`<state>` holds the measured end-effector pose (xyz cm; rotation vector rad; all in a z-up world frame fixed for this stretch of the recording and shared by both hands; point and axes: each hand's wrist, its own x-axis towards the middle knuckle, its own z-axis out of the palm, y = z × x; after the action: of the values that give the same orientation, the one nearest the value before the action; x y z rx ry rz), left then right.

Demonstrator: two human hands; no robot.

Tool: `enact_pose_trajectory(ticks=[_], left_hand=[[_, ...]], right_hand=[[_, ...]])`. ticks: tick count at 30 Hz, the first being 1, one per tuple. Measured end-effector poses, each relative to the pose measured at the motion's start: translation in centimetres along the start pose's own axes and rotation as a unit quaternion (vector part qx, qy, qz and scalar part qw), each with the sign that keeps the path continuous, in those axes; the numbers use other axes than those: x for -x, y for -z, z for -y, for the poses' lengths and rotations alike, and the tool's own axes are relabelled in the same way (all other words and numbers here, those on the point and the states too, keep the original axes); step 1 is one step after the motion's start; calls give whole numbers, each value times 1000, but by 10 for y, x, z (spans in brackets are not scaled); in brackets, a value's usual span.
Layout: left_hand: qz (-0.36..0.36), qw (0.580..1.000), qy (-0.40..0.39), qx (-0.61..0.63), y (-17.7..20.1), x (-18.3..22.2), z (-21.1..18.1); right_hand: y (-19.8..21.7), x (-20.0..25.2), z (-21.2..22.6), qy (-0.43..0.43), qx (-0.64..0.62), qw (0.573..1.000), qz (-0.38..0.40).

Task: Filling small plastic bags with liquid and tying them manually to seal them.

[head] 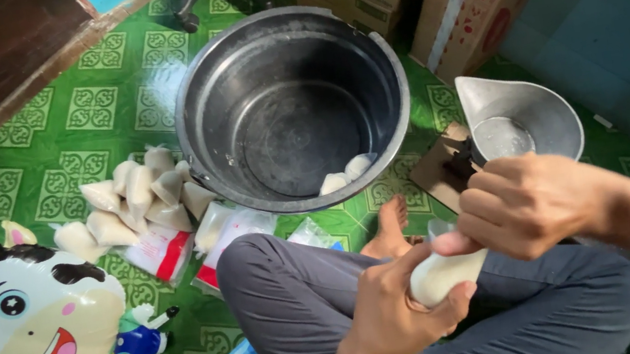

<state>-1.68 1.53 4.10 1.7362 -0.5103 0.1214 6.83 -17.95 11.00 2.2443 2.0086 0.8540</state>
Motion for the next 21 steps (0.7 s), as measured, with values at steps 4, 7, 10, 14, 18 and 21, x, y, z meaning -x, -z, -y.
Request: enact_pose_trajectory(ticks=[4,7,10,14,18,21], left_hand=[[-7,1000,-18,13,-5,4,-3],[-1,999,1,54,-11,9,3],[-11,998,30,63,-20,10,26],[-23,998,34,50,-39,14,66],[-30,997,-32,64,-47,5,90],[-100,992,-78,29,-46,-11,86]], right_hand=[[14,9,-6,17,-14,999,32],[12,7,-1,-10,-27,999,35],[-6,8,7,-40,-66,997,18],[-19,22,30,-330,-233,909,100],[-29,52,40,-469,-398,786,65],[-63,82,62,-492,-429,755,-60]])
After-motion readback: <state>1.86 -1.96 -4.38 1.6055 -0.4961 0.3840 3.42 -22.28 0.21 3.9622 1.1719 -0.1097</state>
